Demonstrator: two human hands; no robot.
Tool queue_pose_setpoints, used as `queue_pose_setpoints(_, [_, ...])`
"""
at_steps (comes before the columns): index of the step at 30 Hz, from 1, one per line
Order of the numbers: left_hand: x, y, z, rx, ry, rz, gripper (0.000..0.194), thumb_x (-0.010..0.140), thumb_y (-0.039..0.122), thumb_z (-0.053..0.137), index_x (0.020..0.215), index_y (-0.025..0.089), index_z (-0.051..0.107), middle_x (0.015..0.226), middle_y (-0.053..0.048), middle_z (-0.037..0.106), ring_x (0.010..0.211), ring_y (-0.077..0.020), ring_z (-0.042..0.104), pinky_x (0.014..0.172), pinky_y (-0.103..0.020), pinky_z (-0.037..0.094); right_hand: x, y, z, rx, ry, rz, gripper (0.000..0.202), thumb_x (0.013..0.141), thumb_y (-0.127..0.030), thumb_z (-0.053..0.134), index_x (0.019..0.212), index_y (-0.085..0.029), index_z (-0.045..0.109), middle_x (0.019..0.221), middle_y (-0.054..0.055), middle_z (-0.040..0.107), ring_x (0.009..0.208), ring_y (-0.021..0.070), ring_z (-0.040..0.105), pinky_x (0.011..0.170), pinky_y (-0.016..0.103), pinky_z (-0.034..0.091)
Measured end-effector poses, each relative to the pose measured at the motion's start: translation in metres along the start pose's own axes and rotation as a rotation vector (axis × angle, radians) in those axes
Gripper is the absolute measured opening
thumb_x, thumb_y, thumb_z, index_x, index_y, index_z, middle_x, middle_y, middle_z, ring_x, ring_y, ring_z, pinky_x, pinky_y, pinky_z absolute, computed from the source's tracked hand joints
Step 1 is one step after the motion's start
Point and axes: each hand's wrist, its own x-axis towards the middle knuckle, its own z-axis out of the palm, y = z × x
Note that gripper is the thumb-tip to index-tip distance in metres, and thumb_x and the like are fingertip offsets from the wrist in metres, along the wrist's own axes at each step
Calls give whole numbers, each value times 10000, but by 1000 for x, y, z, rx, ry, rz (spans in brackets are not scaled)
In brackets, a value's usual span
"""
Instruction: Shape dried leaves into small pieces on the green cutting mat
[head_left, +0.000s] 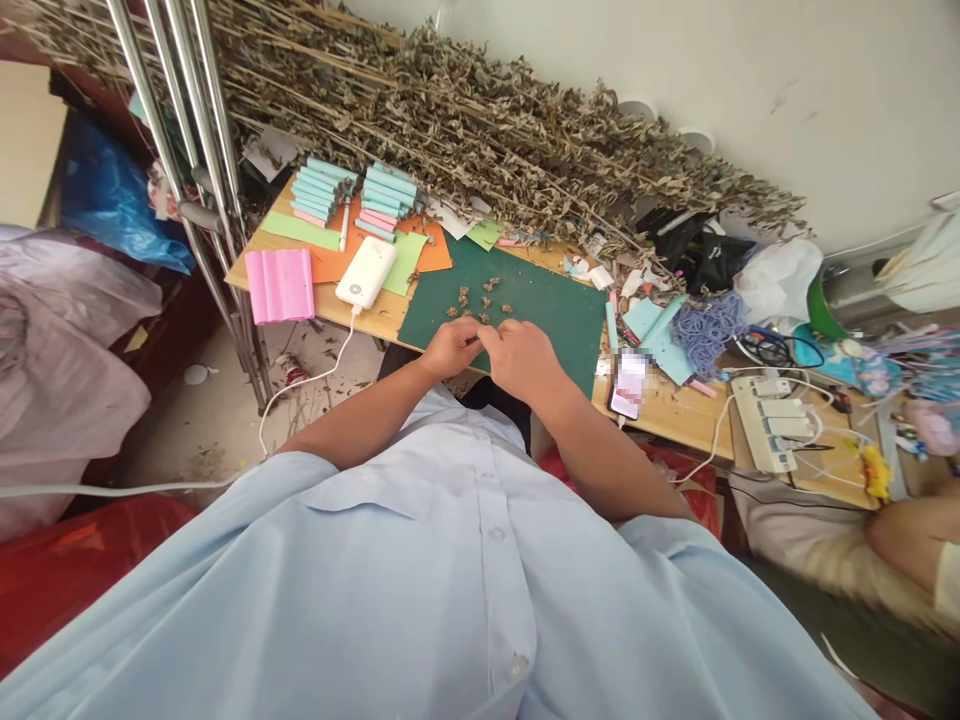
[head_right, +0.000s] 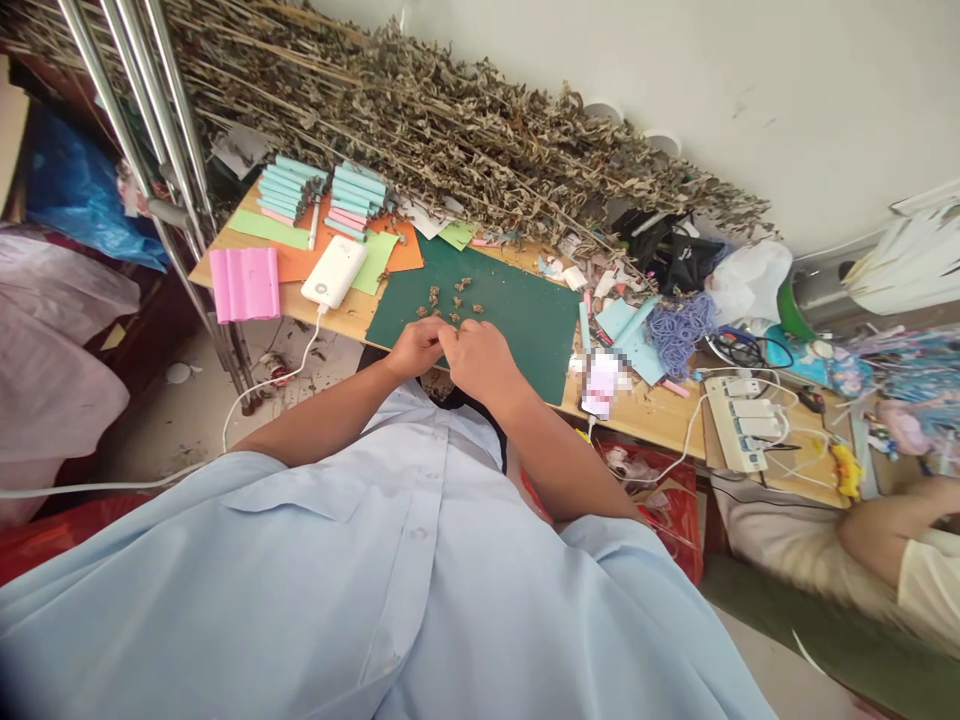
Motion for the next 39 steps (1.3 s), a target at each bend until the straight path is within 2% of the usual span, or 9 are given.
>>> queue_pose_setpoints(5, [1,1,0,22,13,14,287,975,417,657,896,163,764,779,-45,676,750,-151,618,735,-279,481,-5,16,16,202,203,158,341,1010,-190,427,1215,-191,700,1083,119,764,1050,279,635,859,365,438])
queue_pose_setpoints(7, [2,2,-1,32,3,12,287,975,432,659,934,173,775,787,-47,682,766,-156,627,752,-283,488,-9,23,25,286,248,167,344,1023,-208,426,1164,-220,740,1105,86,778,1038,264,644,886,367,468])
queue_pose_setpoints(11, [1,3,-1,47,-5,2,312,995,446,628,946,178,782,804,-57,695,781,-159,633,763,-288,491,-15,28,38,359,249,105,360,1022,-199,444,1148,-243,778,1148,48,784,1006,241,650,905,365,490])
queue_pose_setpoints(14, [1,1,-1,43,-3,17,315,1004,442,615,950,181,783,806,-55,693,785,-158,634,763,-284,489,-15,28,38,324,224,93,375,1022,-194,442,1189,-252,773,1180,48,775,1005,234,645,898,360,476])
queue_pose_setpoints(22, [1,4,-2,49,-1,16,369,1000,494,605,954,168,770,794,-56,676,761,-159,612,736,-286,475,-2,21,10,103,-35,56,352,991,-169,447,1158,-208,754,1161,117,757,1064,278,616,861,387,387])
queue_pose_setpoints(26, [2,7,-3,42,-19,11,405,995,520,600,858,164,738,759,-47,641,741,-157,587,719,-286,461,10,16,1,114,-74,93,317,966,-150,466,1112,-205,742,1127,117,752,1056,276,628,848,371,397])
queue_pose_setpoints(29, [3,7,-4,43,-22,13,412,997,519,595,834,164,724,750,-44,632,737,-157,587,720,-287,458,15,15,-2,145,-73,125,304,942,-137,486,1079,-224,744,1145,96,750,1040,265,641,840,360,422])
queue_pose_setpoints(33, [3,5,-4,50,-28,7,385,996,510,604,902,165,748,796,-58,674,766,-163,621,748,-291,479,13,19,-2,211,-52,151,321,907,-117,506,1050,-242,766,1153,65,758,1039,252,663,832,342,458])
queue_pose_setpoints(39, [1,2,-2,28,-6,-5,330,977,473,648,975,169,776,882,-81,731,825,-173,669,792,-300,514,4,27,14,400,183,222,371,889,-104,499,1101,-247,769,1157,55,764,1057,247,687,874,349,519])
